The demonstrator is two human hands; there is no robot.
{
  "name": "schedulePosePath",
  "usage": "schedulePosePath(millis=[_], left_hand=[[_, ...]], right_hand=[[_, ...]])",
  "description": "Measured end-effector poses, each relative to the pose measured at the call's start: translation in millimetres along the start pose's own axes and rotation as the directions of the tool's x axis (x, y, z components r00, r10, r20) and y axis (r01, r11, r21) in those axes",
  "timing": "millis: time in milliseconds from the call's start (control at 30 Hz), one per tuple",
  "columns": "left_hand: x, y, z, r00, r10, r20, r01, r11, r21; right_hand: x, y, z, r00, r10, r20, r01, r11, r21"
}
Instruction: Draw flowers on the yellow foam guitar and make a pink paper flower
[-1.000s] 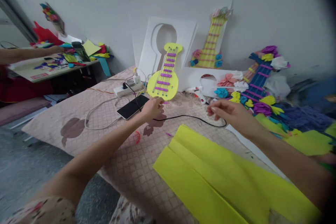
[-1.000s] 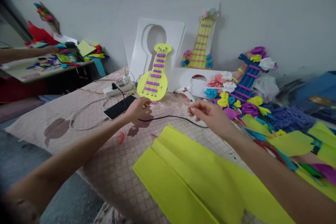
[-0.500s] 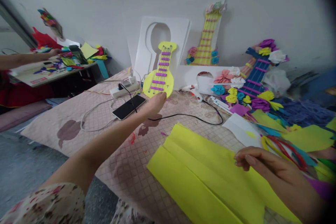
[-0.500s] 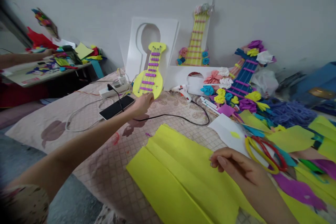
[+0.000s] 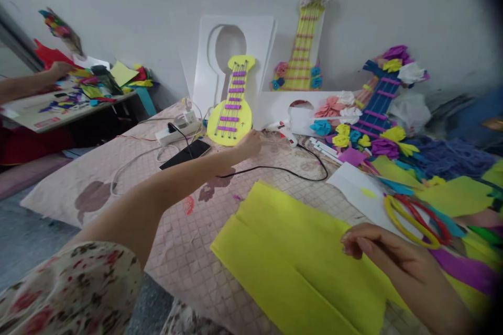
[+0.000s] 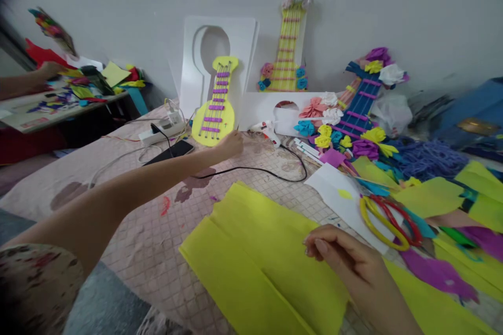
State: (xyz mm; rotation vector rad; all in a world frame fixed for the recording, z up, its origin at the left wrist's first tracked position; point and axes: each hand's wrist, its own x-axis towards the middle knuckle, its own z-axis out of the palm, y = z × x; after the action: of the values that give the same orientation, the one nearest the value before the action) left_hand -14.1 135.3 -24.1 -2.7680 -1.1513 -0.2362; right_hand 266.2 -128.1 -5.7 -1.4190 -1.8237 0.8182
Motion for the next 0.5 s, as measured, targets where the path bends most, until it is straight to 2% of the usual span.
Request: schedulePosePath(millis=[100,167,267,333,400,500], left_hand=[[-20,1,-24.9,0.996,-0.085,0.037,0.086,0.996,-0.034],[-45,5,-44.5,0.992,-0.103,0.075,0.11,0.989,-0.099],[-91,20,-63.2,0.988,-0.026,0.153,0.062,0.97,-0.237],[-121,33,-62.4,0.985,0.017,0.17,0.038,0.949,-0.313],[-143,47,-51.9,0.994,0.017,0.106,0.034,0.888,-0.459],[-158,61,-31.6,0.996,-0.005,0.088,0.048,0.87,-0.492]], right_hand=[[-2,3,-1,1.0,0.01,-0.022,-0.009,1.0,0.01],[-4,7,-2,0.999,0.009,-0.042,-0.009,1.0,0.009],[-5,12,-4,0.999,-0.014,-0.053,0.014,1.0,0.005],[-3,12,-4,0.998,-0.021,-0.064,0.022,1.0,0.012],[-1,11,-2,0.997,-0.013,-0.071,0.015,1.0,0.024],[0,11,2,0.997,0.007,-0.073,-0.005,0.999,0.039]])
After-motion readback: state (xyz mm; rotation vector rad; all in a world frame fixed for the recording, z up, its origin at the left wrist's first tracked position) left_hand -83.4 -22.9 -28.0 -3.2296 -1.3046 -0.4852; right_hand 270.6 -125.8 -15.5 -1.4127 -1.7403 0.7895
